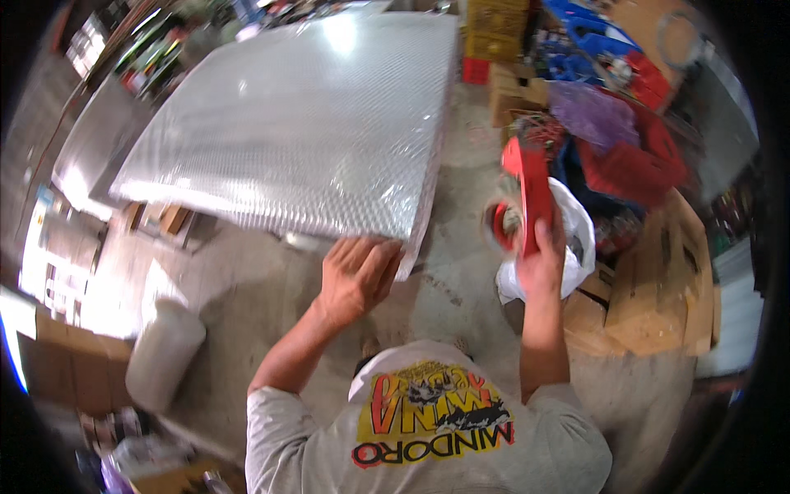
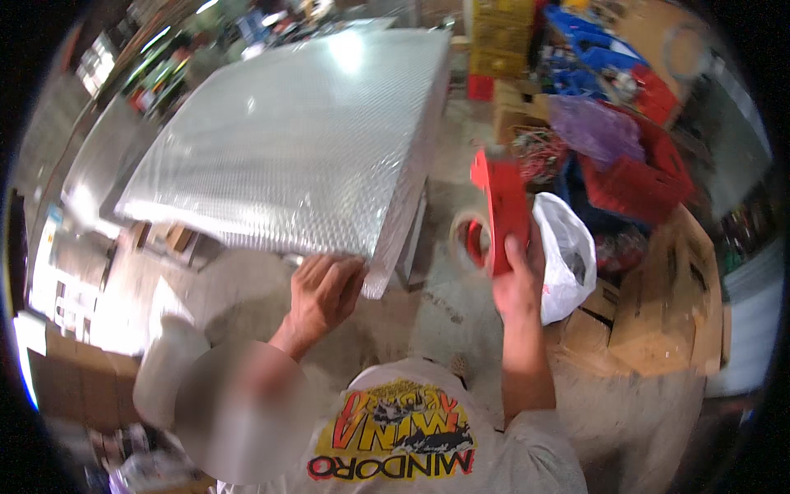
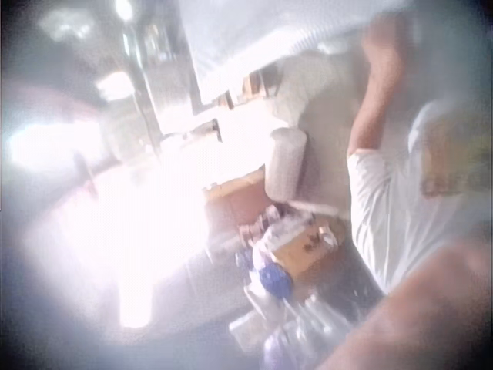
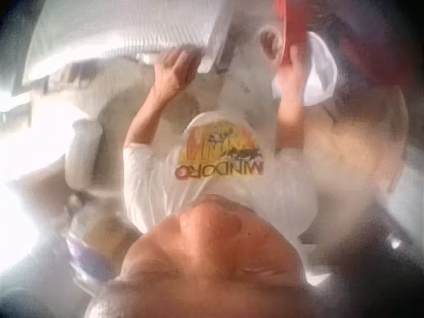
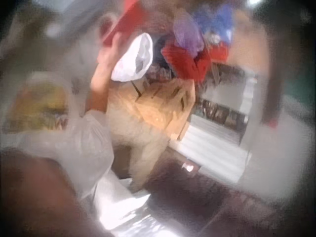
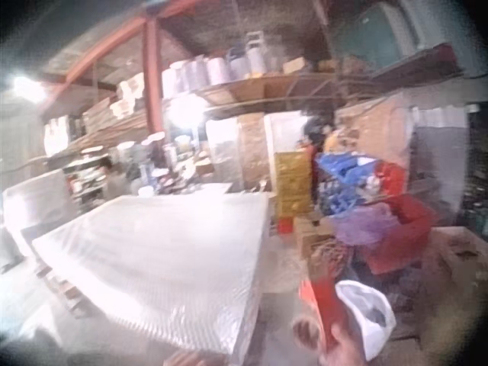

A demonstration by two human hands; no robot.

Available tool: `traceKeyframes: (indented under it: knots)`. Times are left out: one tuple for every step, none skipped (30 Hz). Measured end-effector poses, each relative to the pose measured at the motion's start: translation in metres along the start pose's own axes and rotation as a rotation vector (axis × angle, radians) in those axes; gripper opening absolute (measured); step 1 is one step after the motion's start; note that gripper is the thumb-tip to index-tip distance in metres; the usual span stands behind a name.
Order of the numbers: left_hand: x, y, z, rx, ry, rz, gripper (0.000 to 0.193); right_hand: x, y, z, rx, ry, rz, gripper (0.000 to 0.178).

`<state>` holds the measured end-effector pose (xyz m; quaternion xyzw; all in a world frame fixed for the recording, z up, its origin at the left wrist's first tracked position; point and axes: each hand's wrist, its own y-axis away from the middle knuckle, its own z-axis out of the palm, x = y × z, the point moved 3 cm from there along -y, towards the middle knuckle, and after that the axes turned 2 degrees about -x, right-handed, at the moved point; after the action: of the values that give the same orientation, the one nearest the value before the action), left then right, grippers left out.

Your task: The person wraps a large rectangular object with bubble wrap and secures it using a handheld tape dispenser. They repeatedly apply tape along the edges and seams to hold the wrap in place.

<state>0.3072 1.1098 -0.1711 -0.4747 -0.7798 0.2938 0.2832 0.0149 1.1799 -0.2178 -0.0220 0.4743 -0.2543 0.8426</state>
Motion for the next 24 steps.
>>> traceKeyframes:
  knots:
    - [-0.003,-0.002,-0.002,-0.014,0.013,0.065,0.032,0.015,0.025,-0.006,0.106,-0.116,0.041,0.064]
    - [-0.005,-0.003,-0.003,-0.060,-0.015,0.128,0.032,0.027,0.053,-0.011,0.185,-0.257,0.065,0.060]
    - [-0.006,-0.003,-0.005,-0.101,-0.043,0.235,0.032,0.037,0.075,-0.011,0.137,-0.354,0.056,0.052]
    - [-0.006,-0.002,-0.008,-0.104,-0.074,0.341,0.033,0.046,0.100,-0.014,0.174,-0.407,0.085,0.048]
    - [-0.009,-0.004,-0.009,-0.123,-0.120,0.372,0.036,0.054,0.121,-0.011,0.140,-0.510,0.076,0.048]
    - [-0.012,-0.004,-0.010,-0.149,-0.112,0.389,0.036,0.059,0.138,-0.004,0.009,-0.620,0.020,0.048]
    - [-0.014,-0.005,-0.012,-0.160,-0.101,0.406,0.036,0.064,0.155,-0.002,0.104,-0.591,0.035,0.050]
    - [-0.016,-0.007,-0.011,-0.214,-0.096,0.416,0.036,0.066,0.175,0.004,0.140,-0.572,0.024,0.051]
    - [-0.017,-0.009,-0.014,-0.190,-0.084,0.418,0.034,0.066,0.194,0.013,0.174,-0.560,0.017,0.052]
    - [-0.017,-0.011,-0.015,-0.193,-0.087,0.418,0.032,0.066,0.207,0.023,0.151,-0.546,0.015,0.053]
    - [-0.018,-0.015,-0.013,-0.190,-0.091,0.423,0.030,0.064,0.211,0.032,0.117,-0.534,0.008,0.054]
    - [-0.019,-0.018,-0.013,-0.201,-0.095,0.407,0.029,0.062,0.219,0.042,0.093,-0.520,0.005,0.054]
    - [-0.019,-0.021,-0.012,-0.196,-0.061,0.378,0.023,0.061,0.225,0.050,0.092,-0.519,0.010,0.054]
    - [-0.019,-0.023,-0.013,-0.158,-0.041,0.377,0.023,0.060,0.228,0.055,0.104,-0.518,0.018,0.054]
    - [-0.019,-0.025,-0.015,-0.120,-0.028,0.365,0.024,0.059,0.231,0.061,0.125,-0.522,0.030,0.054]
    - [-0.019,-0.026,-0.016,-0.087,-0.022,0.368,0.025,0.062,0.236,0.067,0.175,-0.572,0.058,0.046]
    - [-0.022,-0.027,-0.018,-0.081,-0.031,0.292,0.030,0.065,0.236,0.070,0.223,-0.626,0.082,0.041]
    - [-0.024,-0.027,-0.020,-0.076,-0.051,0.235,0.035,0.070,0.234,0.074,0.259,-0.695,0.103,0.039]
    - [-0.026,-0.028,-0.024,-0.038,-0.055,0.185,0.040,0.075,0.234,0.077,0.304,-0.761,0.181,0.039]
    - [-0.028,-0.030,-0.025,-0.093,-0.043,0.130,0.044,0.081,0.231,0.080,0.289,-0.796,0.207,0.038]
    - [-0.031,-0.033,-0.027,-0.112,-0.016,0.076,0.048,0.086,0.226,0.085,0.274,-0.832,0.234,0.037]
    - [-0.033,-0.037,-0.030,-0.123,0.012,0.026,0.053,0.091,0.221,0.088,0.255,-0.864,0.262,0.036]
    - [-0.038,-0.041,-0.027,-0.279,0.075,-0.111,0.060,0.095,0.214,0.091,0.226,-0.896,0.261,0.035]
    - [-0.039,-0.047,-0.028,-0.332,0.102,-0.107,0.062,0.098,0.206,0.094,0.194,-0.927,0.260,0.034]
